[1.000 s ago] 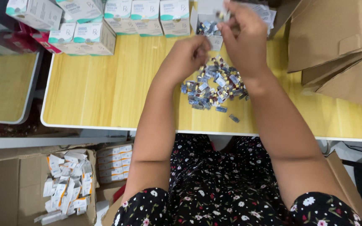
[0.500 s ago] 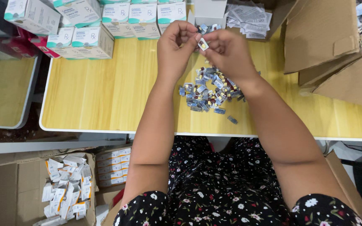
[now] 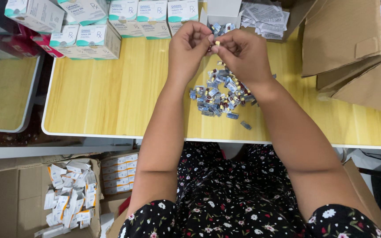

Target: The person places small foil-wrapped items into a small white box, closes the box, and sets it aside. They repeat this process with additional items from a larger cardboard box.

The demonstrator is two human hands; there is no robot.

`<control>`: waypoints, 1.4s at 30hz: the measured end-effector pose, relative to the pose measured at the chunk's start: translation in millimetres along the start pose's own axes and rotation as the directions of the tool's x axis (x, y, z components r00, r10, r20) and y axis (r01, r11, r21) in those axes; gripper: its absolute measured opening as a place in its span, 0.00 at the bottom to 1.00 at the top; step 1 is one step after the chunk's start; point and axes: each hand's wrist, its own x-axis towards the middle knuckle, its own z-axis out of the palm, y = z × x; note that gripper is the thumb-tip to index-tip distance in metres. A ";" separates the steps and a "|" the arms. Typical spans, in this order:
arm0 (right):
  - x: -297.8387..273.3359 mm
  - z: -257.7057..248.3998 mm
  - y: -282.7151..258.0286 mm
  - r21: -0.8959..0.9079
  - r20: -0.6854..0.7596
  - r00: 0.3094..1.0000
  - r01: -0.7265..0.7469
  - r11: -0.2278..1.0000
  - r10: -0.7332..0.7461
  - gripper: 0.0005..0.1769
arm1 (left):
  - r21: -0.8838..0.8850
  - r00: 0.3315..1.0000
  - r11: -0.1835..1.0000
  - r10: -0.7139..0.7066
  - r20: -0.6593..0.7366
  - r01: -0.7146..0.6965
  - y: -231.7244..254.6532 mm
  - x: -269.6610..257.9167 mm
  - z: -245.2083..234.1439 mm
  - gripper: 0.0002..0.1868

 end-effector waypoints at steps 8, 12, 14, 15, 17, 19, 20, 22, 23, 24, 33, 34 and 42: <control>24.6 -17.9 -7.8 -0.599 -0.002 0.919 0.315 0.736 -0.394 0.23 | 0.426 0.836 0.803 0.523 -0.165 -0.418 24.6 -13.3 8.4 0.04; 16.7 -26.1 -8.5 -0.497 -0.077 0.947 0.233 0.836 -0.310 0.14 | 0.591 0.730 0.582 0.683 0.019 -0.559 25.7 -5.7 20.4 0.07; 13.1 -32.2 -7.3 -0.426 -0.109 0.968 0.160 0.891 -0.226 0.08 | 0.638 0.757 0.551 0.649 0.079 -0.539 22.1 1.7 30.4 0.07; 11.7 -35.6 -6.4 -0.432 -0.103 0.976 0.132 0.892 -0.194 0.07 | 0.658 0.768 0.534 0.631 0.108 -0.531 20.4 5.5 34.3 0.07; 7.7 -43.6 -3.8 -0.444 -0.092 0.988 0.072 0.893 -0.125 0.05 | 0.757 0.674 0.276 0.685 0.277 -0.592 17.4 11.1 37.9 0.07; 5.7 -52.7 -1.3 -0.439 -0.065 0.992 0.067 0.896 -0.106 0.04 | 0.786 0.635 0.156 0.691 0.346 -0.598 17.0 10.9 35.3 0.07; 5.7 -57.5 -0.4 -0.436 -0.052 0.994 0.068 0.897 -0.100 0.04 | 0.788 0.644 0.176 0.691 0.328 -0.590 17.5 7.3 33.9 0.07; 4.5 -67.4 1.5 -0.399 -0.037 0.998 0.025 0.917 -0.044 0.02 | 0.790 0.672 0.230 0.684 0.285 -0.569 21.1 -1.1 30.8 0.08; 3.7 -72.4 2.4 -0.382 -0.030 0.999 0.003 0.924 -0.016 0.02 | 0.789 0.690 0.263 0.676 0.259 -0.555 24.5 -5.6 27.9 0.08; 3.2 -75.7 3.7 -0.301 -0.009 1.000 -0.002 0.954 -0.001 0.03 | 0.788 0.709 0.298 0.666 0.232 -0.538 28.8 -10.0 24.8 0.09; -64.6 -88.2 -31.8 -0.628 0.184 0.928 -0.144 0.765 0.325 0.30 | 0.797 0.964 0.595 -0.259 0.067 0.104 81.9 -40.1 4.0 0.17; -78.0 -91.4 -40.3 -0.648 0.193 0.919 -0.144 0.748 0.345 0.43 | 0.795 0.964 0.606 -0.201 0.176 -0.019 85.8 -49.6 -0.4 0.27; -118.5 -76.5 -41.3 -0.839 0.302 0.809 -0.026 0.544 0.504 0.85 | 0.950 0.771 0.236 -0.558 0.306 -0.205 53.1 -106.1 -1.9 0.77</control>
